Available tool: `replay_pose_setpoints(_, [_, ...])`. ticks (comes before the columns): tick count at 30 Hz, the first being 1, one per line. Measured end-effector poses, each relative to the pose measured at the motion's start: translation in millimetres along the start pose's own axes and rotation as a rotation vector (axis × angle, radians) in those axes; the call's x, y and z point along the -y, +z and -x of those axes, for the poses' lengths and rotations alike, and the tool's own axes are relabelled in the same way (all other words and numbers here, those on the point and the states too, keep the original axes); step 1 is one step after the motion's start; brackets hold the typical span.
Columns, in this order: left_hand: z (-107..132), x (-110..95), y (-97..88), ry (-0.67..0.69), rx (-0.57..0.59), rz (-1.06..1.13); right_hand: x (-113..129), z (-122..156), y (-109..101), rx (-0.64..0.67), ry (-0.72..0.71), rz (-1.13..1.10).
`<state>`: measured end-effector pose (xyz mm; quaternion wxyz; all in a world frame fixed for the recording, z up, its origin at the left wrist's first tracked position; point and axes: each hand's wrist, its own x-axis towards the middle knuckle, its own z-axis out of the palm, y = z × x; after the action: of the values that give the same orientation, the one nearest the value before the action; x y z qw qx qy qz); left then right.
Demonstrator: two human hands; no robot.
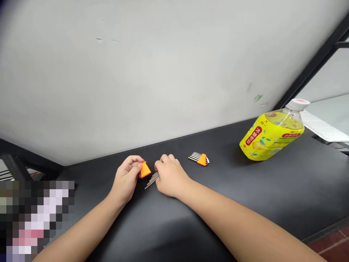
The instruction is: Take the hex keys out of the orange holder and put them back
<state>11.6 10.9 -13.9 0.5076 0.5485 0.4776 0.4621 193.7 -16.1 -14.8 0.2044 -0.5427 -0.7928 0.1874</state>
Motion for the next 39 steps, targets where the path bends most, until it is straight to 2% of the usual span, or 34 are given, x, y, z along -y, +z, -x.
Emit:
replay_pose_setpoints(4, [2,-4,2.4,0.015,0.046,-0.032,-2,0,1,-0.078,0.040,-0.127])
replay_pose_setpoints(9, [2,-4,1.8,-0.025,0.126,0.031,-1,-4,-2,-0.257,0.059,-0.462])
replay_pose_setpoints(12, [1,-2,0.5,-0.040,0.213,0.060,-1,-6,-3,-0.243,0.011,-0.622])
replay_pose_setpoints(16, [3,0,0.6,-0.043,0.261,0.061,-2,-6,-1,-0.215,0.008,-0.675])
replay_pose_setpoints(24, [6,-5,3.6,-0.006,0.200,-0.053,0,-6,3,-0.269,-0.016,-0.634])
replay_pose_setpoints(28, [3,-6,3.0,-0.041,0.221,-0.048,-5,-12,4,-0.341,0.051,-0.587])
replay_pose_setpoints(32, [-1,-3,0.3,-0.037,0.070,-0.017,-20,-21,-1,-0.399,0.147,-0.500])
replay_pose_setpoints(35, [-3,0,-1.0,-0.025,-0.024,0.028,-30,-24,-6,-0.316,0.154,-0.302])
replay_pose_setpoints(39, [-4,1,-0.6,-0.009,-0.003,0.051,-32,-20,-7,-0.179,0.025,-0.129])
